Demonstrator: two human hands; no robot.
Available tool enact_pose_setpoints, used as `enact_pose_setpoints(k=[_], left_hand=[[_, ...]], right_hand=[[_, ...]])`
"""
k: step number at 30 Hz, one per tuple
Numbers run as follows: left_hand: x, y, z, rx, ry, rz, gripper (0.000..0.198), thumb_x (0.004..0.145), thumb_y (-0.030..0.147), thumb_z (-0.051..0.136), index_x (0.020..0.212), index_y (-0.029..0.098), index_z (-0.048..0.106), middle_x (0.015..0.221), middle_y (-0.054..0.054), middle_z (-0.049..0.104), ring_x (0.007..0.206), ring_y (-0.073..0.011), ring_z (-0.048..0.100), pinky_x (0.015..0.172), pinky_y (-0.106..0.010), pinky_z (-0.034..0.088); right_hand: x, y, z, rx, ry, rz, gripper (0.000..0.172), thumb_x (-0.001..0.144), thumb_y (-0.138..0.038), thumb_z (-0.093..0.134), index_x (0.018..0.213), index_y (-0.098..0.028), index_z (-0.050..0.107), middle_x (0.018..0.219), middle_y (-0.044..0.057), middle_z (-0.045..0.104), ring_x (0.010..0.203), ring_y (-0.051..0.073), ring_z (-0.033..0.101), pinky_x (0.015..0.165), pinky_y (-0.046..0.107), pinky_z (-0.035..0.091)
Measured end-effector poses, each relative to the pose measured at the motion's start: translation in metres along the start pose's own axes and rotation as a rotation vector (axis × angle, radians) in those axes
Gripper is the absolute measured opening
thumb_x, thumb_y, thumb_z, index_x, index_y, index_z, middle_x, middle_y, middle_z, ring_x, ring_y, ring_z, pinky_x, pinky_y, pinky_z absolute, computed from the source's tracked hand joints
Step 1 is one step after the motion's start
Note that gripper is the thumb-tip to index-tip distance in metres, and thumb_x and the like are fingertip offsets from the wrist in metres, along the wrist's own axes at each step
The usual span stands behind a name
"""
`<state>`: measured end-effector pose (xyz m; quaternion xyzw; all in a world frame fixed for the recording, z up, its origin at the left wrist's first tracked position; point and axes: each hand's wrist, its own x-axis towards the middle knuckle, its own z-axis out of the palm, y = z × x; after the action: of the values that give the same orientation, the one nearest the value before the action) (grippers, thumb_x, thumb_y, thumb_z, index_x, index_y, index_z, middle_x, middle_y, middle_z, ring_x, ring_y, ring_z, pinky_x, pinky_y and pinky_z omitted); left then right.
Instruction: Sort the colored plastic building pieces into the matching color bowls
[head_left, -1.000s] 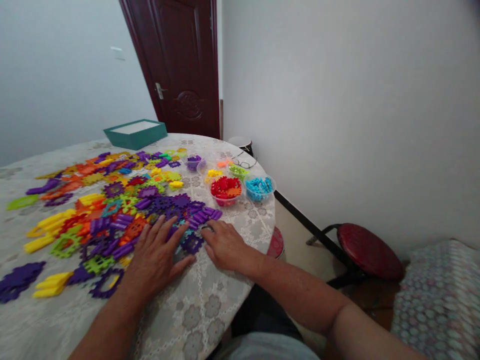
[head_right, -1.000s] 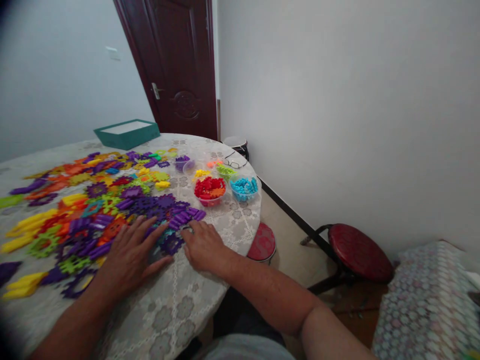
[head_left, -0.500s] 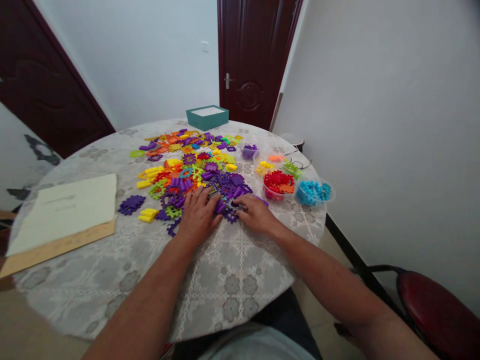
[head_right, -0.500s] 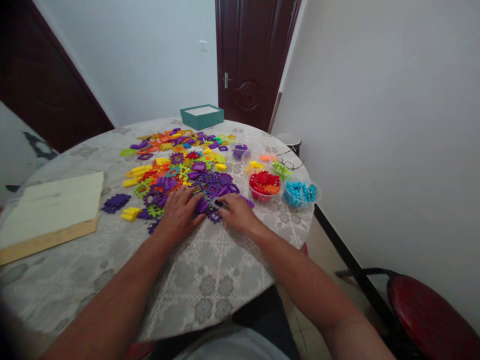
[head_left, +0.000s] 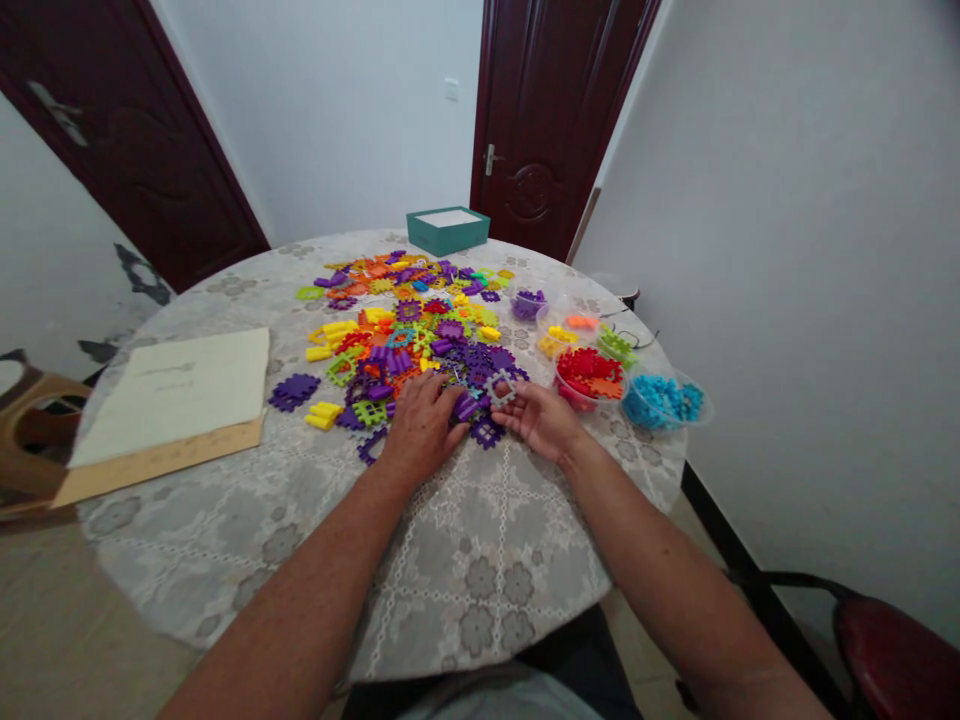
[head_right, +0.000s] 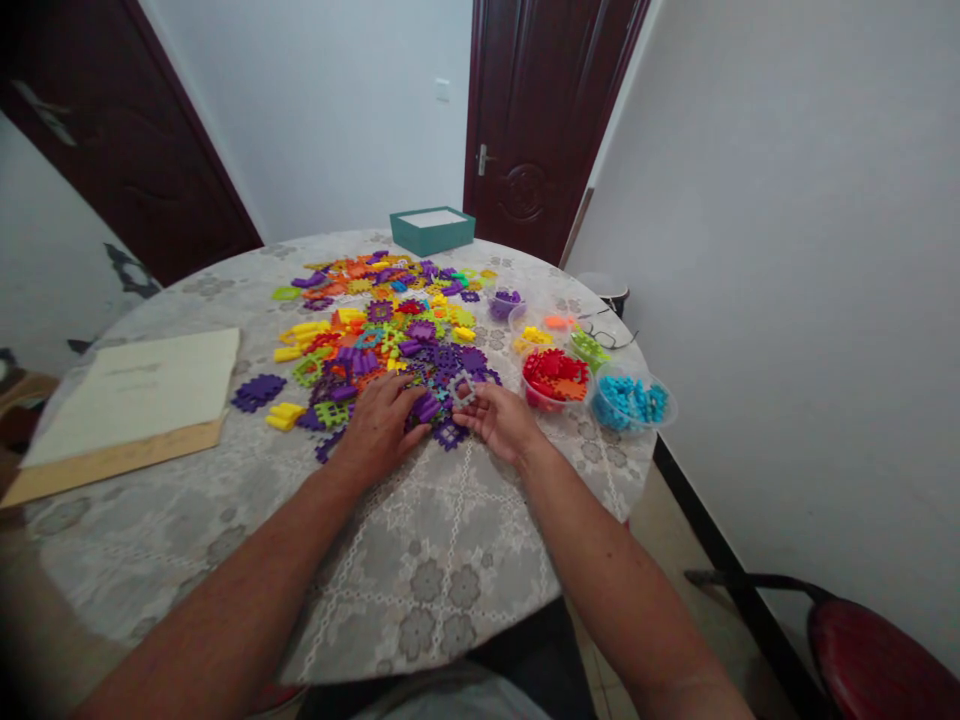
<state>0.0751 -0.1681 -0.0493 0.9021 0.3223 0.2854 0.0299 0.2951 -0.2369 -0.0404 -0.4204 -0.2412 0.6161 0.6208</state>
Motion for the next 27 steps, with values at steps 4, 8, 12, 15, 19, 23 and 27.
enact_pose_setpoints(k=[4,8,12,15,19,23,27], left_hand=[[-0.0005,0.0015,-0.0010,0.001,-0.008,0.003,0.050,0.087,0.038,0.073,0.132,0.019,0.062,0.145,-0.019,0.054,0.140,-0.0380,0.044,0.120,-0.060,0.032],[0.0000,0.0020,-0.0032,0.001,-0.011,0.007,0.052,0.085,0.038,0.075,0.133,0.021,0.062,0.144,-0.018,0.055,0.139,-0.0381,0.046,0.118,-0.060,0.034],[0.0003,0.0014,-0.0048,-0.004,-0.020,0.011,0.055,0.083,0.038,0.076,0.134,0.023,0.062,0.144,-0.017,0.055,0.138,-0.0390,0.046,0.118,-0.061,0.034],[0.0004,0.0006,-0.0052,-0.019,-0.027,0.012,0.052,0.082,0.039,0.077,0.131,0.024,0.064,0.143,-0.017,0.056,0.138,-0.0394,0.046,0.117,-0.062,0.034],[-0.0003,-0.0001,-0.0040,-0.034,-0.030,0.021,0.047,0.083,0.035,0.077,0.128,0.024,0.067,0.143,-0.016,0.056,0.139,-0.0388,0.045,0.118,-0.062,0.032],[-0.0023,0.0023,-0.0026,-0.055,-0.051,0.041,0.044,0.082,0.035,0.079,0.124,0.025,0.069,0.146,-0.015,0.055,0.144,-0.0395,0.040,0.119,-0.064,0.030],[-0.0029,0.0060,-0.0044,-0.064,-0.053,0.065,0.044,0.081,0.046,0.080,0.120,0.028,0.071,0.149,-0.013,0.054,0.147,-0.0402,0.037,0.119,-0.066,0.027]], right_hand=[[0.0011,0.0018,-0.0039,0.071,-0.009,0.093,0.022,0.093,-0.026,0.052,0.100,-0.015,0.069,0.085,0.009,0.073,0.080,0.020,0.072,0.078,0.033,0.063],[0.0016,-0.0011,-0.0043,0.077,-0.001,0.125,0.025,0.097,-0.020,0.045,0.100,-0.012,0.069,0.083,0.011,0.073,0.077,0.021,0.074,0.073,0.032,0.064],[0.0008,-0.0021,-0.0033,0.064,0.020,0.116,0.024,0.098,-0.019,0.044,0.098,-0.013,0.067,0.080,0.010,0.073,0.073,0.020,0.074,0.067,0.031,0.064],[0.0013,-0.0015,-0.0039,0.005,0.062,0.081,0.021,0.099,-0.021,0.046,0.097,-0.014,0.066,0.073,0.008,0.071,0.065,0.018,0.072,0.059,0.027,0.062],[0.0027,0.0007,-0.0060,-0.070,0.090,-0.022,0.017,0.099,-0.026,0.052,0.101,-0.014,0.065,0.071,0.005,0.070,0.057,0.015,0.069,0.051,0.023,0.058],[0.0034,0.0018,-0.0063,-0.125,0.110,-0.108,0.018,0.097,-0.031,0.060,0.103,-0.014,0.063,0.074,0.003,0.070,0.053,0.012,0.065,0.047,0.022,0.057],[0.0032,0.0016,-0.0061,-0.180,0.129,-0.119,0.024,0.093,-0.036,0.068,0.104,-0.015,0.063,0.073,0.001,0.068,0.052,0.011,0.063,0.045,0.020,0.055]])
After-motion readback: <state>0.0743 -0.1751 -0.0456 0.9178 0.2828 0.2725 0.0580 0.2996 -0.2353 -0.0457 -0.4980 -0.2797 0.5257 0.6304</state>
